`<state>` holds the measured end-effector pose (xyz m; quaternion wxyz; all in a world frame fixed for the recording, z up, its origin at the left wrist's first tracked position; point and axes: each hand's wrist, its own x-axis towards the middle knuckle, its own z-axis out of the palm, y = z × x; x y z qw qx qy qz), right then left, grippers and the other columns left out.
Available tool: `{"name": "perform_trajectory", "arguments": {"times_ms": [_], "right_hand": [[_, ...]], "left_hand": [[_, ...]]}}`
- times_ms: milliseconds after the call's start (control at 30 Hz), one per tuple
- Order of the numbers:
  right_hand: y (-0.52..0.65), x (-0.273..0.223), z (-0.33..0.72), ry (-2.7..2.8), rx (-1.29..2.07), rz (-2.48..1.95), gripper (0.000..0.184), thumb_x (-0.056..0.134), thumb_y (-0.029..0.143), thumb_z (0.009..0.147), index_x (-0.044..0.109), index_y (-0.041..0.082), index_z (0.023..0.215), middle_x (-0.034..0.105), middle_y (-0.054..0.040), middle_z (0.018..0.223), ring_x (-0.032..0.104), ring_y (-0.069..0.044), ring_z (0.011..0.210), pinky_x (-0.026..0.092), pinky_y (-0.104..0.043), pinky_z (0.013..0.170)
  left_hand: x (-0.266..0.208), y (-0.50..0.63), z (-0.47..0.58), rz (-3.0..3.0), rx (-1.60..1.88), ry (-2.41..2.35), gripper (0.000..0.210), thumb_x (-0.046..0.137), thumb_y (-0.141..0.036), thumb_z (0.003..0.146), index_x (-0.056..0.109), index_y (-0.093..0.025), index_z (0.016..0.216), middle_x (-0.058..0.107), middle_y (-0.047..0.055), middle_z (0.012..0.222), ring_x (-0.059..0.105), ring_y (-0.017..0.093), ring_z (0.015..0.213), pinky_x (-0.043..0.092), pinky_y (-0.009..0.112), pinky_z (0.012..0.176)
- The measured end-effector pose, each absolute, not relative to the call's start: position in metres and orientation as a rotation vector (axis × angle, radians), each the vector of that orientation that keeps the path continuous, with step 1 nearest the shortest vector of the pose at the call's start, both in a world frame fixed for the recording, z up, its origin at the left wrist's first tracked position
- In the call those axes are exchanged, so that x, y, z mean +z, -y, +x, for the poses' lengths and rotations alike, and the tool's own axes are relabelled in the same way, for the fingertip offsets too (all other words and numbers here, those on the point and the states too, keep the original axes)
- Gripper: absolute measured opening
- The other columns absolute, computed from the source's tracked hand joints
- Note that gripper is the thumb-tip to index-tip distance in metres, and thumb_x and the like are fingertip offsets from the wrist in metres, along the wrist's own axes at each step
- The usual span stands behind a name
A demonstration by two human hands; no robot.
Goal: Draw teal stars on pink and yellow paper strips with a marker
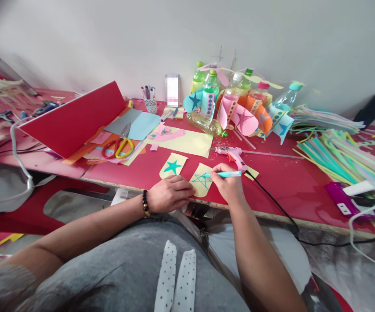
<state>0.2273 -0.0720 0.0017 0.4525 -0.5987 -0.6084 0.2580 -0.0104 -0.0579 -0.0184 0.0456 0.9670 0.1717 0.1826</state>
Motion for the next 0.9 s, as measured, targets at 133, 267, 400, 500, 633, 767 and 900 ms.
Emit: {"name": "perform_trajectory", "arguments": {"times_ms": [133,267,400,500,633,767,900], "right_hand": [[0.0723,0.0017,0.2274,1.513,0.636,-1.475,0.013,0.062,0.031,0.077,0.059,0.021,0.069,0.06,0.0021,0.059,0.054,-0.015,0.057,0.04,-0.026,0.054],[0.072,0.0017,0.2275,1.518,0.627,-1.477,0.013,0.061,0.03,0.077,0.059,0.021,0.068,0.059,0.002,0.058,0.053,-0.015,0.056,0.039,-0.026,0.053],[0.0718,0.0004,0.2284,1.52,0.621,-1.471,0.012,0.061,0.03,0.077,0.059,0.021,0.069,0.059,0.002,0.059,0.054,-0.015,0.058,0.04,-0.026,0.054],[0.0721,-0.0004,0.2291,1.519,0.611,-1.473,0.012,0.061,0.03,0.077,0.059,0.021,0.068,0.058,0.0023,0.059,0.053,-0.015,0.057,0.039,-0.026,0.054],[0.0726,0.0002,0.2291,1.503,0.587,-1.48,0.012,0.061,0.029,0.076,0.058,0.021,0.067,0.056,0.003,0.057,0.05,-0.014,0.055,0.038,-0.026,0.053],[0.0725,0.0011,0.2289,1.502,0.588,-1.482,0.011,0.061,0.027,0.076,0.059,0.021,0.066,0.056,0.0026,0.057,0.051,-0.014,0.056,0.038,-0.026,0.053],[0.0728,0.0015,0.2289,1.492,0.591,-1.484,0.011,0.061,0.027,0.076,0.059,0.021,0.067,0.056,0.0027,0.057,0.051,-0.014,0.056,0.038,-0.026,0.053]], "left_hand": [[-0.0191,0.0575,-0.0105,2.946,0.562,-0.53,0.031,0.047,-0.034,0.098,0.06,-0.019,0.121,0.063,0.009,0.119,0.054,0.021,0.107,0.043,0.037,0.096],[-0.0183,0.0576,-0.0103,2.947,0.561,-0.535,0.031,0.048,-0.035,0.098,0.06,-0.019,0.121,0.063,0.008,0.118,0.054,0.021,0.107,0.043,0.036,0.096],[-0.0172,0.0582,-0.0099,2.97,0.564,-0.534,0.031,0.048,-0.034,0.098,0.06,-0.019,0.122,0.063,0.009,0.117,0.055,0.021,0.107,0.044,0.036,0.096],[-0.0172,0.0583,-0.0098,2.984,0.567,-0.529,0.031,0.049,-0.034,0.097,0.061,-0.019,0.121,0.063,0.009,0.117,0.055,0.021,0.107,0.045,0.036,0.096],[-0.0181,0.0579,-0.0098,2.964,0.562,-0.551,0.031,0.05,-0.034,0.097,0.06,-0.02,0.122,0.063,0.008,0.118,0.055,0.021,0.107,0.044,0.036,0.097],[-0.0187,0.0574,-0.0099,2.95,0.558,-0.533,0.031,0.048,-0.034,0.098,0.06,-0.019,0.122,0.063,0.008,0.119,0.054,0.022,0.107,0.043,0.036,0.096],[-0.0184,0.0575,-0.0101,2.95,0.556,-0.537,0.031,0.048,-0.035,0.098,0.06,-0.019,0.122,0.063,0.008,0.119,0.054,0.022,0.107,0.044,0.037,0.095]]}}
